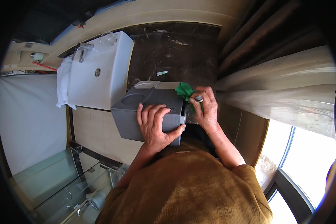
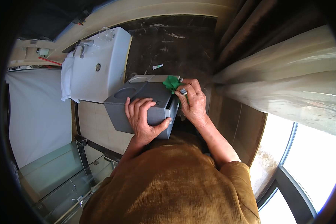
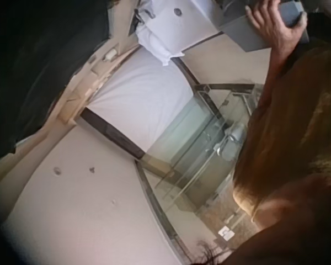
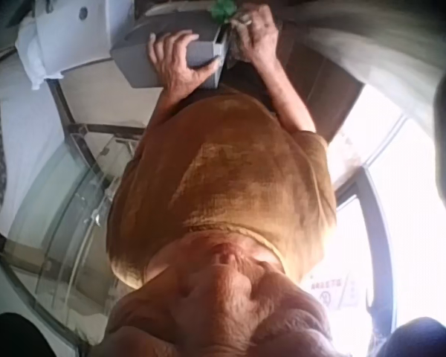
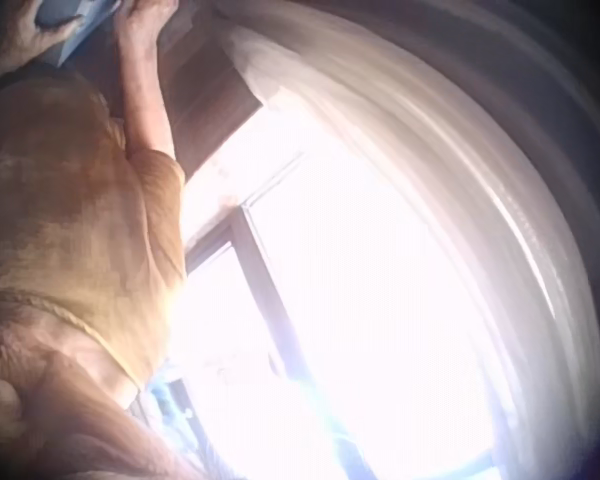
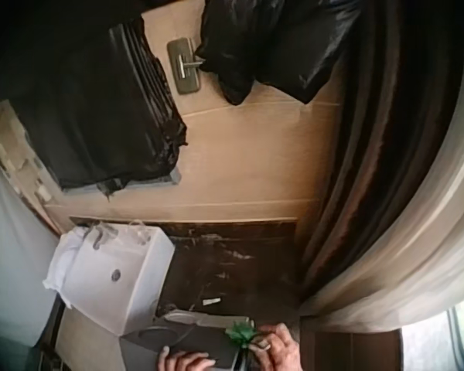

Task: The person wipes a gray rectangular box and the countertop with a green cloth. They open the box, remove a white paper insert, and wipe the inside and outside of the box and the countertop area.

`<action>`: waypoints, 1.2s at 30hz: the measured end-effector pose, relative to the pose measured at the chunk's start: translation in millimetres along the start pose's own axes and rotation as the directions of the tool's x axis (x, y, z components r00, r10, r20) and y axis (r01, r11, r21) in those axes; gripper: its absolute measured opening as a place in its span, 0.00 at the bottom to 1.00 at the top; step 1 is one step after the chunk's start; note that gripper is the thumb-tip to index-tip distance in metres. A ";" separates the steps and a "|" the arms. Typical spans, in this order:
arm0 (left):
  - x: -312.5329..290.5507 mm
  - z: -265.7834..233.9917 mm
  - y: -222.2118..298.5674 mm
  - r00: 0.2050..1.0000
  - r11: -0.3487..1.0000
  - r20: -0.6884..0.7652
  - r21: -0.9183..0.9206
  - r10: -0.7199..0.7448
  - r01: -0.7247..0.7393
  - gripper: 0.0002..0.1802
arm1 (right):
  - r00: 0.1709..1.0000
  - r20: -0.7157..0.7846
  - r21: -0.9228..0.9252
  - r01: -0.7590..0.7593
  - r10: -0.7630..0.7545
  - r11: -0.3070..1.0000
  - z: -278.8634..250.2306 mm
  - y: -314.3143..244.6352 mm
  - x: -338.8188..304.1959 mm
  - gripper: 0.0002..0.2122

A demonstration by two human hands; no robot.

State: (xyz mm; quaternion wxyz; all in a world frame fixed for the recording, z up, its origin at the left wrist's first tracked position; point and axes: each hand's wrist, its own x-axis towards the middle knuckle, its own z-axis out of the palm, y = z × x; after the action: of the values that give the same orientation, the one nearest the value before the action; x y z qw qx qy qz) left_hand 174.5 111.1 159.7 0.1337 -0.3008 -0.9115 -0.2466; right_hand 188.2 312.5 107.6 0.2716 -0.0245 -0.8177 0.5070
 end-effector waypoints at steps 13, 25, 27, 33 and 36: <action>3.5 1.1 6.2 0.998 0.999 -0.022 -0.011 -0.052 0.052 0.37 | 0.950 -0.310 0.029 -0.025 0.033 0.999 -24.3 -1.6 49.0 0.05; 5.3 4.9 1.4 0.998 1.000 -0.063 0.008 -0.018 0.018 0.38 | 0.916 0.045 0.014 -0.399 0.398 0.917 51.2 80.3 33.8 0.20; 5.0 5.0 1.6 0.998 1.000 -0.066 0.008 -0.021 0.022 0.37 | 0.893 0.063 0.036 -0.448 0.445 0.893 42.0 78.5 24.4 0.20; 9.1 5.1 1.8 0.998 1.000 -0.064 -0.001 -0.029 0.029 0.37 | 0.832 0.168 0.080 -0.546 0.529 0.834 18.1 54.2 -7.2 0.20; 11.1 5.0 1.3 0.998 1.000 -0.063 -0.007 -0.022 0.022 0.37 | 0.780 0.178 0.206 -0.625 0.599 0.753 20.5 47.7 -27.1 0.23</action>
State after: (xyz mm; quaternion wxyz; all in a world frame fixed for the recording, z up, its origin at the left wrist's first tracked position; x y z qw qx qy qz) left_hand 166.1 120.0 160.3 0.1585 -0.2832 -0.9093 -0.2604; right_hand 190.4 310.3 49.1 0.0498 -0.2304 -0.7051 0.6687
